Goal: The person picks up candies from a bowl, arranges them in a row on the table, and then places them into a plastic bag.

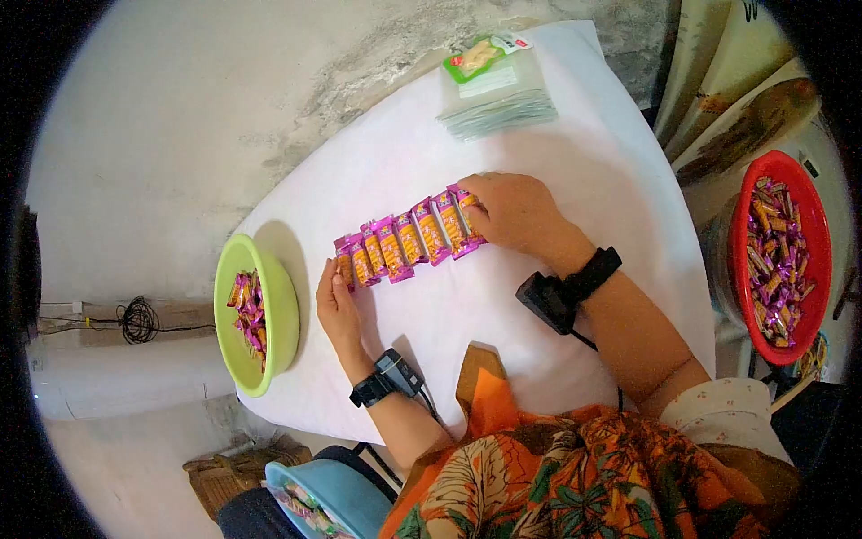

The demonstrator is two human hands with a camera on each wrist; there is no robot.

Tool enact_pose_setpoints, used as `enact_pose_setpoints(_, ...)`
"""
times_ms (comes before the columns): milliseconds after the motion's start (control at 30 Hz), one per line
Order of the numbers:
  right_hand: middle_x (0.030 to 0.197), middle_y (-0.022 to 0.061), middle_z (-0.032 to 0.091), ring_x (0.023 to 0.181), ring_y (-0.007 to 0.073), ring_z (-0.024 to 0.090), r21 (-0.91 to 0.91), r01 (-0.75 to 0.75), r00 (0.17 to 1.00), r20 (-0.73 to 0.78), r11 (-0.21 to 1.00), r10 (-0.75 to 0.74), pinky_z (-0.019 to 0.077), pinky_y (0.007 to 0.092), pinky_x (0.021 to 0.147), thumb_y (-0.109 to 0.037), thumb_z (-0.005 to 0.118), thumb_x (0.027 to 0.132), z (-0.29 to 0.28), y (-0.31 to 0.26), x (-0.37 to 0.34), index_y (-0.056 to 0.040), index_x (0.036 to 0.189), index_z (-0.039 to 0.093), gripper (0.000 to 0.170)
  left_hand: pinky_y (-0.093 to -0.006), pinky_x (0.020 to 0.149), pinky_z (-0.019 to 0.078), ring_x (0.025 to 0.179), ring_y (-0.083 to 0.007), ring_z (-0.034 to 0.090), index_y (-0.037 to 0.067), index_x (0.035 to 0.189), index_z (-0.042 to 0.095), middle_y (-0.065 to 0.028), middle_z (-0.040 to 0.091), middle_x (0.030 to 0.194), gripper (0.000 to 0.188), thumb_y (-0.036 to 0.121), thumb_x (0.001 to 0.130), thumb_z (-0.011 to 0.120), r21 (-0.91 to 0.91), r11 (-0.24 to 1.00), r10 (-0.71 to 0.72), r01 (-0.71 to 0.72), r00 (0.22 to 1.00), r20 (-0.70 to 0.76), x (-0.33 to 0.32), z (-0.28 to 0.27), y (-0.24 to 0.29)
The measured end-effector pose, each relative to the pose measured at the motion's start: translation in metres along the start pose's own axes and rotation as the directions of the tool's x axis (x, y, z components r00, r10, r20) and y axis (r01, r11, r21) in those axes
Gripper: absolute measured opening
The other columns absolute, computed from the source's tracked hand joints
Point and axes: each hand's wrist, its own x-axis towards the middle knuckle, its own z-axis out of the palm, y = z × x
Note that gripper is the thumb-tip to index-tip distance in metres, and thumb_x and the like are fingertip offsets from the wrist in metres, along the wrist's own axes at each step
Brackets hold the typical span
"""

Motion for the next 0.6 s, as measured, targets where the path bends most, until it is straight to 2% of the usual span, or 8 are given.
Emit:
enact_pose_setpoints(67, 0.087, 0.0146, 0.064, 0.081, 0.0321, 0.061, 0.017, -0.01, 1.0, -0.003, 1.0, 0.01, 0.0476, 0.0442, 0.071, -0.021, 0.055, 0.083, 0.0, -0.001, 0.0, -0.0049, 0.101, 0.06, 0.025, -0.0401, 0.106, 0.0301, 0.13, -0.0321, 0.035, 0.006, 0.126, 0.055, -0.02, 0.037, 0.141, 0.036, 0.016, 0.091, 0.049, 0.239, 0.962, 0.145, -0.131, 0.988, -0.045, -0.002, 0.003, 0.016)
enact_pose_setpoints(100, 0.087, 0.0146, 0.064, 0.08, 0.0323, 0.061, 0.011, -0.005, 1.0, -0.004, 1.0, 0.005, 0.0477, 0.0442, 0.071, -0.021, 0.055, 0.082, 0.0, -0.001, 0.0, -0.0048, 0.101, 0.06, 0.025, -0.0401, 0.106, 0.0301, 0.13, -0.0321, 0.035, 0.006, 0.126, 0.055, -0.02, 0.037, 0.141, 0.036, 0.016, 0.091, 0.049, 0.239, 0.962, 0.146, -0.132, 0.988, -0.043, -0.002, 0.009, 0.016)
enact_pose_setpoints(167, 0.086, 0.0145, 0.064, 0.08, 0.0324, 0.061, 0.003, -0.004, 1.0, -0.008, 1.0, 0.004, 0.0477, 0.0443, 0.07, -0.021, 0.056, 0.082, -0.001, -0.001, 0.0, -0.0047, 0.1, 0.06, 0.025, -0.0434, 0.109, 0.0231, 0.134, -0.0376, 0.025, 0.008, 0.13, 0.052, -0.0212, 0.032, 0.144, 0.039, 0.018, 0.093, 0.048, 0.372, 0.874, 0.329, -0.312, 0.944, 0.018, -0.002, 0.021, 0.014)
enact_pose_setpoints(200, 0.086, 0.0146, 0.064, 0.08, 0.0325, 0.061, 0.001, 0.005, 1.0, -0.017, 1.0, -0.005, 0.0478, 0.0443, 0.07, -0.021, 0.056, 0.082, -0.001, -0.001, 0.0, -0.0047, 0.1, 0.06, 0.025, -0.0434, 0.109, 0.0231, 0.134, -0.0376, 0.025, 0.008, 0.13, 0.052, -0.0212, 0.032, 0.144, 0.039, 0.018, 0.093, 0.048, 0.371, 0.874, 0.33, -0.313, 0.944, 0.02, 0.001, 0.022, 0.008)
enact_pose_setpoints(267, 0.086, 0.0146, 0.064, 0.08, 0.0325, 0.061, -0.001, 0.015, 1.0, -0.027, 1.0, -0.015, 0.0478, 0.0443, 0.071, -0.021, 0.056, 0.081, -0.001, -0.002, 0.0, -0.0047, 0.1, 0.061, 0.025, -0.0456, 0.109, 0.0229, 0.133, -0.041, 0.027, 0.008, 0.129, 0.052, -0.0228, 0.032, 0.144, 0.039, 0.017, 0.092, 0.048, 0.305, 0.892, 0.298, -0.334, 0.941, 0.157, 0.005, 0.023, -0.007)
enact_pose_setpoints(433, 0.088, 0.0148, 0.064, 0.082, 0.0321, 0.061, -0.002, -0.011, 1.0, 0.002, 1.0, 0.011, 0.048, 0.0438, 0.071, -0.021, 0.055, 0.081, -0.003, -0.003, 0.0, -0.0044, 0.101, 0.06, 0.026, -0.0436, 0.107, 0.0275, 0.13, -0.0397, 0.033, 0.007, 0.128, 0.052, -0.0239, 0.034, 0.142, 0.038, 0.014, 0.091, 0.047, 0.233, 0.912, 0.305, -0.339, 0.937, 0.17, 0.007, 0.025, -0.002)
enact_pose_setpoints(533, 0.088, 0.0147, 0.064, 0.082, 0.032, 0.061, -0.016, -0.023, 1.0, 0.004, 1.0, 0.023, 0.0481, 0.0435, 0.072, -0.021, 0.055, 0.081, -0.004, -0.005, 0.0, -0.0041, 0.1, 0.061, 0.026, -0.0395, 0.107, 0.0305, 0.13, -0.0348, 0.036, 0.004, 0.124, 0.054, -0.0229, 0.035, 0.142, 0.035, 0.011, 0.091, 0.045, 0.377, 0.868, 0.278, -0.323, 0.946, 0.169, 0.005, 0.024, 0.009)
enact_pose_setpoints(600, 0.087, 0.0146, 0.064, 0.082, 0.0319, 0.061, -0.014, -0.018, 1.0, 0.0, 1.0, 0.018, 0.0481, 0.0434, 0.072, -0.021, 0.055, 0.081, -0.003, -0.005, 0.001, -0.004, 0.1, 0.061, 0.026, -0.0404, 0.105, 0.0318, 0.129, -0.0363, 0.036, 0.003, 0.118, 0.057, -0.0241, 0.04, 0.137, 0.032, 0.011, 0.091, 0.044, 0.451, 0.859, 0.24, -0.243, 0.969, 0.065, 0.002, 0.026, 0.015)
